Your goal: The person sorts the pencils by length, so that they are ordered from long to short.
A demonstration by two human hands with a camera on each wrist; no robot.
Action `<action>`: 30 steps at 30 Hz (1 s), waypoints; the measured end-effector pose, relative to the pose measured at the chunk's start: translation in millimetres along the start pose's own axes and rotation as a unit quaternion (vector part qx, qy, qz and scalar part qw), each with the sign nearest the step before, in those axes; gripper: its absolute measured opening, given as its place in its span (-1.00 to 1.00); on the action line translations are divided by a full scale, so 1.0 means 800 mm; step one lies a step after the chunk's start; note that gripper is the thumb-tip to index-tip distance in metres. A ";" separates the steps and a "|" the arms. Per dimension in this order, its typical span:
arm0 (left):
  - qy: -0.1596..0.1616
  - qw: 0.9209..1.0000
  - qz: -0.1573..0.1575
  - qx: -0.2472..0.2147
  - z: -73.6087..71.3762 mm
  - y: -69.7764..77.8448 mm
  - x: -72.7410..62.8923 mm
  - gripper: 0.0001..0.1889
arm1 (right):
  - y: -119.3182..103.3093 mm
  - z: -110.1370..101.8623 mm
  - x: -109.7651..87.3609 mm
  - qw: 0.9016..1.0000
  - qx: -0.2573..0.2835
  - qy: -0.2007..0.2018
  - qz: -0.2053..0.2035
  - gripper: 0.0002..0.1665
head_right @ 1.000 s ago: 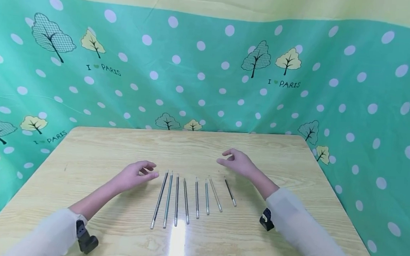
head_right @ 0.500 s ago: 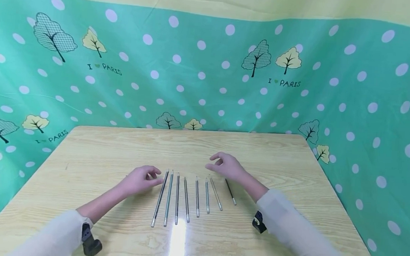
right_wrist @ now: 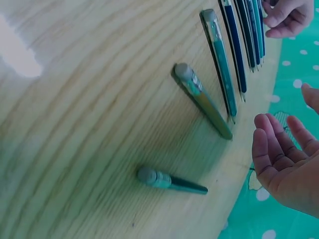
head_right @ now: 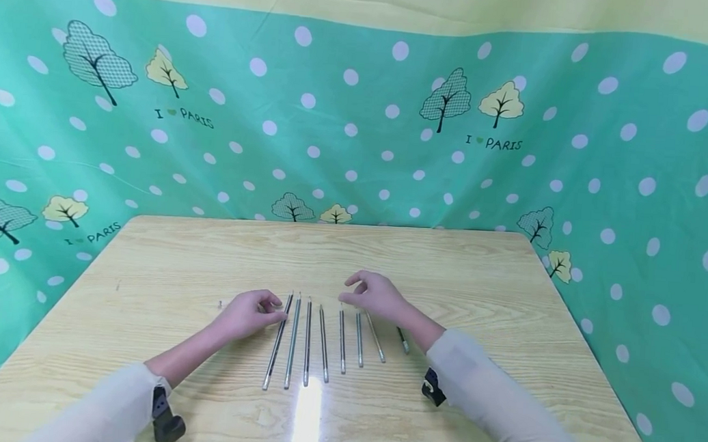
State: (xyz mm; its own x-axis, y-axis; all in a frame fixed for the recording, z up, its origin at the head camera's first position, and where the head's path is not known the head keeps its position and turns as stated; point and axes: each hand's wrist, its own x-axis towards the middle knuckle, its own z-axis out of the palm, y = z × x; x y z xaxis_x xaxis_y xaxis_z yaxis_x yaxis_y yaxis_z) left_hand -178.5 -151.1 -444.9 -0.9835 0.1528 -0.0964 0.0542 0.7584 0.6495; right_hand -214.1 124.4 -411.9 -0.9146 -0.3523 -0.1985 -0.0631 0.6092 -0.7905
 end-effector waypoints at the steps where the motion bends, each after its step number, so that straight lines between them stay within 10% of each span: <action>1: 0.001 1.000 -0.002 0.003 0.001 0.000 0.000 -0.63 | -0.001 0.003 0.000 1.000 0.003 -0.002 0.002 -0.48; 17: 0.030 0.998 -0.025 0.055 0.010 0.003 0.004 -0.63 | -0.022 0.040 0.005 1.000 -0.005 -0.013 -0.013 -0.57; 30: 0.018 0.997 -0.057 -0.058 0.013 0.007 0.001 -0.71 | -0.024 0.057 0.008 0.999 -0.009 -0.032 -0.035 -0.60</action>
State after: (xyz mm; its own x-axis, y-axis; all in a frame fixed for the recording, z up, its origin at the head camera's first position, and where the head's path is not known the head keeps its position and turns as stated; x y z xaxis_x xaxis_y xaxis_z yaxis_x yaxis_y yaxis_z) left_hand -176.8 -140.2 -448.9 -0.9878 0.0452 -0.1487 -0.0765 0.6914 0.7184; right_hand -200.4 78.2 -424.7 -0.8800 -0.4390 -0.1812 -0.1332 0.5943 -0.7931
